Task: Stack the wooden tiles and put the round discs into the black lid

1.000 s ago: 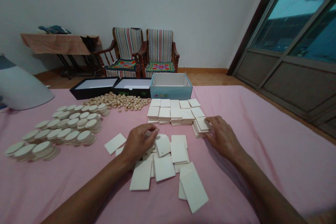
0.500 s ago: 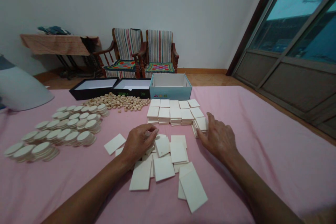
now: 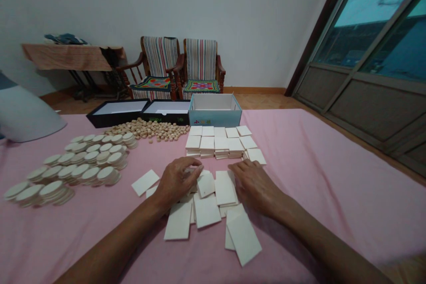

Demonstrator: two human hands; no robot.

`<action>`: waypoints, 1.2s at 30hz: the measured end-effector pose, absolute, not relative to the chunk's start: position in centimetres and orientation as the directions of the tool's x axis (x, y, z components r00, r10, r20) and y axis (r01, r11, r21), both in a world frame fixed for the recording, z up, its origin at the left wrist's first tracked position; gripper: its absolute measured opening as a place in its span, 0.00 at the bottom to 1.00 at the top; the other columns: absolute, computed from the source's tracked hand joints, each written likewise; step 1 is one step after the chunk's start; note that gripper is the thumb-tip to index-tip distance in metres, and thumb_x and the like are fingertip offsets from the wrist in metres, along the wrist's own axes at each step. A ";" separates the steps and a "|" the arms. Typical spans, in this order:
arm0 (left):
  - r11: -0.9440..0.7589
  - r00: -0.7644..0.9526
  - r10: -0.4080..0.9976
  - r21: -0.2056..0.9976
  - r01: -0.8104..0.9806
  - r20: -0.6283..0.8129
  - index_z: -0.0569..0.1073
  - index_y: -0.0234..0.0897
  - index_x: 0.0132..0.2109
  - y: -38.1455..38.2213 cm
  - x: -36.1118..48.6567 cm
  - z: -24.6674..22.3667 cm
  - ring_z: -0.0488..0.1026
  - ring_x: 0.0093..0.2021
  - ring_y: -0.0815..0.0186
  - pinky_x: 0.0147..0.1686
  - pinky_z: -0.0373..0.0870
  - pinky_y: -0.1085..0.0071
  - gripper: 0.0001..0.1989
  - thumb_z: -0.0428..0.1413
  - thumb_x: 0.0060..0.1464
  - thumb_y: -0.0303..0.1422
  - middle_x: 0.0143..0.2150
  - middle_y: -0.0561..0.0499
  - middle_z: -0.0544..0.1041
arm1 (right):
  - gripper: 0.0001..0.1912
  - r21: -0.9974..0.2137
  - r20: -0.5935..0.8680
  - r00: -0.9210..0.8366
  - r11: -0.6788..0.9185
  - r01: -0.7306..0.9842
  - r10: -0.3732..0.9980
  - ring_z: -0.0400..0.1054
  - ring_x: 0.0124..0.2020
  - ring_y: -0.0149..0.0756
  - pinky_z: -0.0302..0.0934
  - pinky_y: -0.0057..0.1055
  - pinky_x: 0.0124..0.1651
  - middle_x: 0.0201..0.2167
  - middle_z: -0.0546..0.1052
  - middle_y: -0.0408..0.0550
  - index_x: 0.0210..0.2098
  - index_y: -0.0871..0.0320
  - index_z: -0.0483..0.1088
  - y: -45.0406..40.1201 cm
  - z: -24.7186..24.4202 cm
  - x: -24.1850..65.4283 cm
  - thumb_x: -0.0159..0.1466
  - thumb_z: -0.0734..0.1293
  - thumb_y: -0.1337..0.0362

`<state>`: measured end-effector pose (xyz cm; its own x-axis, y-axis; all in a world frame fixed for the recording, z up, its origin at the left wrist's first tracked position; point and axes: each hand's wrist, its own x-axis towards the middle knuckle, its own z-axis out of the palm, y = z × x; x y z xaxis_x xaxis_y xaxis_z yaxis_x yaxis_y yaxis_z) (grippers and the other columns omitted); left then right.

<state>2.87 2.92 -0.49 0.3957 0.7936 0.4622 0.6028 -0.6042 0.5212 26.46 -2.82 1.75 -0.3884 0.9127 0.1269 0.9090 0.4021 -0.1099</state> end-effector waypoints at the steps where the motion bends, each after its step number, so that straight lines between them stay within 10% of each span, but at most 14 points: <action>1: -0.633 0.431 0.773 0.509 0.583 0.466 0.76 0.37 0.38 2.8 2.9 -0.3 0.76 0.39 0.61 0.41 0.70 0.66 0.09 0.53 0.56 0.35 0.38 0.47 0.80 | 0.13 -0.101 0.106 -0.404 0.414 0.904 0.908 0.63 0.44 0.44 0.51 0.37 0.44 0.41 0.74 0.53 0.45 0.60 0.68 -2.6 1.6 26.1 0.61 0.60 0.71; 23: -0.811 0.793 0.530 0.453 0.371 0.299 0.73 0.39 0.47 0.9 3.7 0.8 0.68 0.54 0.56 0.54 0.64 0.56 0.14 0.57 0.53 0.35 0.52 0.45 0.75 | 0.12 0.084 0.339 -0.064 0.037 0.996 0.938 0.60 0.39 0.47 0.48 0.41 0.42 0.34 0.71 0.57 0.36 0.62 0.69 -2.7 2.1 24.4 0.59 0.63 0.59; 36: -0.809 0.774 0.538 0.462 0.362 0.335 0.72 0.39 0.47 0.9 3.8 0.5 0.69 0.52 0.57 0.53 0.65 0.56 0.14 0.57 0.53 0.33 0.50 0.45 0.76 | 0.21 -0.426 0.045 -0.509 0.478 0.768 0.859 0.62 0.49 0.42 0.56 0.40 0.51 0.48 0.71 0.52 0.49 0.57 0.66 -4.9 3.1 26.7 0.55 0.65 0.70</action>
<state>3.79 0.90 0.49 0.7739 0.5376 0.3347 0.3624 -0.8094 0.4622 26.67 -4.86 3.12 -0.5095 0.8593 0.0450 0.7681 0.4777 -0.4264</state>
